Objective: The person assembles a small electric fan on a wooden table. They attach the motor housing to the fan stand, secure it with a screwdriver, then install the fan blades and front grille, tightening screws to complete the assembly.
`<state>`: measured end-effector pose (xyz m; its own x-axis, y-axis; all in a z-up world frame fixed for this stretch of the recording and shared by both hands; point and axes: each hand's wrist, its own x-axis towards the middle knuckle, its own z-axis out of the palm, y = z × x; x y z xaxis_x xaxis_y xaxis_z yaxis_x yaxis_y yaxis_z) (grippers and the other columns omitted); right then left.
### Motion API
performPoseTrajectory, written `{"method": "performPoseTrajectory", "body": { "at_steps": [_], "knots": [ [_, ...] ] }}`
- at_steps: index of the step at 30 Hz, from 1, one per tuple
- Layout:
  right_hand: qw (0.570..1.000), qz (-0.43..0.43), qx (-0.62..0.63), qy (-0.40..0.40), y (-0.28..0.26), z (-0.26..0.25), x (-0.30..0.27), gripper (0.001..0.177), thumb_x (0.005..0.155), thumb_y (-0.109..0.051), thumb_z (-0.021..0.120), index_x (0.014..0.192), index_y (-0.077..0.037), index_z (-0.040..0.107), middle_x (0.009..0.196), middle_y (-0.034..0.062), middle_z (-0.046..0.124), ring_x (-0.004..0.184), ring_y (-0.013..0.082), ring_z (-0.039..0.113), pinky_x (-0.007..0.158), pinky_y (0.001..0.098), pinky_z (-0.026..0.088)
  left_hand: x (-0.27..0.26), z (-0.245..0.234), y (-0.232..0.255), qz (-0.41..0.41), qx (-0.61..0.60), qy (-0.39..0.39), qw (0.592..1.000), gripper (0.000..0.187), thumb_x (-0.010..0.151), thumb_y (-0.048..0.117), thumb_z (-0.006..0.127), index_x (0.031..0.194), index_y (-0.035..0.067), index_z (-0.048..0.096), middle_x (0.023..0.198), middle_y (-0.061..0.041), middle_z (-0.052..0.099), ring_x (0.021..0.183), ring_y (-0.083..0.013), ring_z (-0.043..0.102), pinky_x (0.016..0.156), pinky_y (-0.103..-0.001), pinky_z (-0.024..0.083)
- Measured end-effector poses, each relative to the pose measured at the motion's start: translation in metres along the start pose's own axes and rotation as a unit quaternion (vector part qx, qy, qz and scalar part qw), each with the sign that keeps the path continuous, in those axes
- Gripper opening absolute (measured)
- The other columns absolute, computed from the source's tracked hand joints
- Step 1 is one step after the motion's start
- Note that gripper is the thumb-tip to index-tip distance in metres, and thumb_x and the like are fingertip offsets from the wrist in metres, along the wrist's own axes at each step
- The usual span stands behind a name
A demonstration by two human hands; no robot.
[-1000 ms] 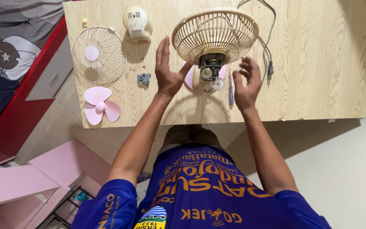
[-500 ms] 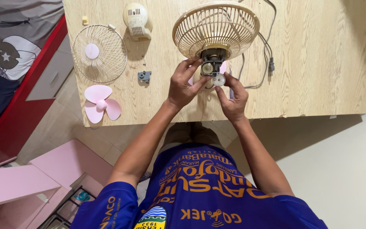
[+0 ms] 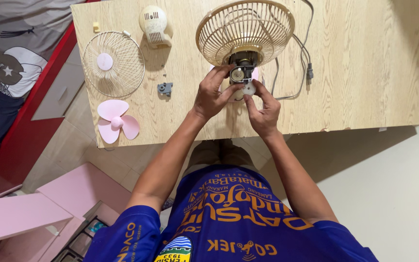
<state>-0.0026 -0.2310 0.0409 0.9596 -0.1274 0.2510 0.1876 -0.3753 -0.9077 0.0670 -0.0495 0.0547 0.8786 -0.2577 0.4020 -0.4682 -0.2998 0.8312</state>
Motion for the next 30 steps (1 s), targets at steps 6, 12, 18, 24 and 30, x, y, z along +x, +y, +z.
{"method": "performPoseTrajectory", "body": {
  "at_steps": [6, 12, 18, 24, 30],
  "knots": [
    [0.999, 0.006, -0.03, 0.018, -0.011, 0.004, 0.002, 0.044, 0.098, -0.005, 0.073, 0.138, 0.008, 0.06, 0.113, 0.0198, 0.075, 0.101, 0.0236, 0.077, 0.089, 0.0329, 0.059, 0.0, 0.005, -0.002, 0.006, 0.006, 0.011, 1.0, 0.051, 0.086, 0.015, 0.087, 0.128, -0.003, 0.064, 0.119, -0.02, 0.07, 0.11, -0.0323, 0.072, 0.095, -0.039, 0.06],
    [0.998, -0.011, -0.055, 0.028, -0.014, 0.005, 0.003, 0.042, 0.101, -0.006, 0.07, 0.139, 0.007, 0.059, 0.116, 0.0223, 0.074, 0.1, 0.0254, 0.077, 0.088, 0.0342, 0.06, 0.0, 0.007, -0.004, -0.01, -0.004, 0.011, 1.0, 0.052, 0.085, 0.016, 0.088, 0.127, -0.004, 0.065, 0.119, -0.021, 0.071, 0.109, -0.0318, 0.073, 0.094, -0.039, 0.06],
    [0.998, 0.006, -0.06, 0.025, -0.018, 0.006, 0.005, 0.043, 0.1, -0.008, 0.071, 0.138, 0.006, 0.059, 0.109, 0.02, 0.075, 0.095, 0.0239, 0.077, 0.085, 0.0338, 0.06, 0.001, 0.006, -0.002, 0.0, 0.002, 0.009, 1.0, 0.052, 0.085, 0.017, 0.089, 0.127, -0.004, 0.066, 0.118, -0.02, 0.071, 0.109, -0.0315, 0.073, 0.094, -0.038, 0.06],
    [0.999, 0.015, -0.03, 0.031, -0.023, 0.012, 0.006, 0.042, 0.1, -0.009, 0.072, 0.137, 0.006, 0.06, 0.106, 0.0184, 0.075, 0.091, 0.022, 0.076, 0.083, 0.0331, 0.06, 0.0, 0.003, -0.002, 0.016, 0.01, 0.022, 1.0, 0.051, 0.085, 0.017, 0.089, 0.125, -0.003, 0.066, 0.117, -0.02, 0.071, 0.108, -0.031, 0.073, 0.093, -0.038, 0.061],
    [0.998, 0.031, -0.042, 0.037, -0.026, 0.013, 0.007, 0.042, 0.099, -0.007, 0.072, 0.138, 0.006, 0.06, 0.106, 0.0171, 0.074, 0.09, 0.0196, 0.075, 0.08, 0.0322, 0.06, -0.001, 0.003, 0.0, 0.0, -0.009, 0.013, 1.0, 0.05, 0.086, 0.018, 0.088, 0.126, -0.002, 0.066, 0.115, -0.019, 0.072, 0.105, -0.0289, 0.074, 0.09, -0.037, 0.062]
  ]
}}
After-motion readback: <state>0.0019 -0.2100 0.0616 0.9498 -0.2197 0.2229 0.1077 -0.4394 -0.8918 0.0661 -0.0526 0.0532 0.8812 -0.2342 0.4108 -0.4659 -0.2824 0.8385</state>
